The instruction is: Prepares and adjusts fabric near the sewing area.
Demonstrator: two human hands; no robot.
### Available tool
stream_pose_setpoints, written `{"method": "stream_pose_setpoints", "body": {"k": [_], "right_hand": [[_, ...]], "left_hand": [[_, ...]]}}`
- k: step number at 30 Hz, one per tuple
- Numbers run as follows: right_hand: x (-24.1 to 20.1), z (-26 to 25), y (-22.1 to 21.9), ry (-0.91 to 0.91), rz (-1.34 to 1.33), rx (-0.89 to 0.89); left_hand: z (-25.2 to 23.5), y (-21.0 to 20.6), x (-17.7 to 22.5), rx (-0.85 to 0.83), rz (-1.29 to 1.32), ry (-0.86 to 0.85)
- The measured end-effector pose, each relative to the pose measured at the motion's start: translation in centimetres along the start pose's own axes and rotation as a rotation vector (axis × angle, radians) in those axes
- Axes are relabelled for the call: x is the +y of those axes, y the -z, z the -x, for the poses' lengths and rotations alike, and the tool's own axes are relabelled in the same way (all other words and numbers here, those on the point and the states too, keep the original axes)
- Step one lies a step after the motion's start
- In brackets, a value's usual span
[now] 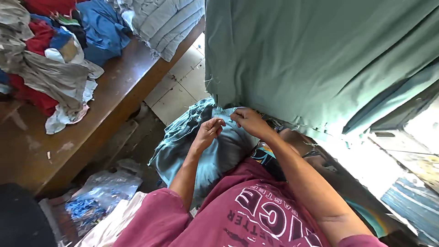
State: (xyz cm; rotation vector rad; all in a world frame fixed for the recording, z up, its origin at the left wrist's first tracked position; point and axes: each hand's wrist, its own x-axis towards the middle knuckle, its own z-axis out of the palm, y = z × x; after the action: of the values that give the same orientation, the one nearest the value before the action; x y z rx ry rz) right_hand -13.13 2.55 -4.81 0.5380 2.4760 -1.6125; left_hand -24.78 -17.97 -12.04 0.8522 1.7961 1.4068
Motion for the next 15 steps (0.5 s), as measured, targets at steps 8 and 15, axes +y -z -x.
{"method": "stream_pose_setpoints", "body": {"k": [8, 15], "right_hand": [[-1.0, -0.3, -1.8, -0.002, -0.09, 0.046], [-0.8, -0.1, -2.0, 0.025, -0.041, 0.122]], "left_hand": [[0.6, -0.9, 0.5, -0.043, 0.023, -0.002], [1.0, -1.1, 0.4, -0.014, -0.028, -0.008]]}}
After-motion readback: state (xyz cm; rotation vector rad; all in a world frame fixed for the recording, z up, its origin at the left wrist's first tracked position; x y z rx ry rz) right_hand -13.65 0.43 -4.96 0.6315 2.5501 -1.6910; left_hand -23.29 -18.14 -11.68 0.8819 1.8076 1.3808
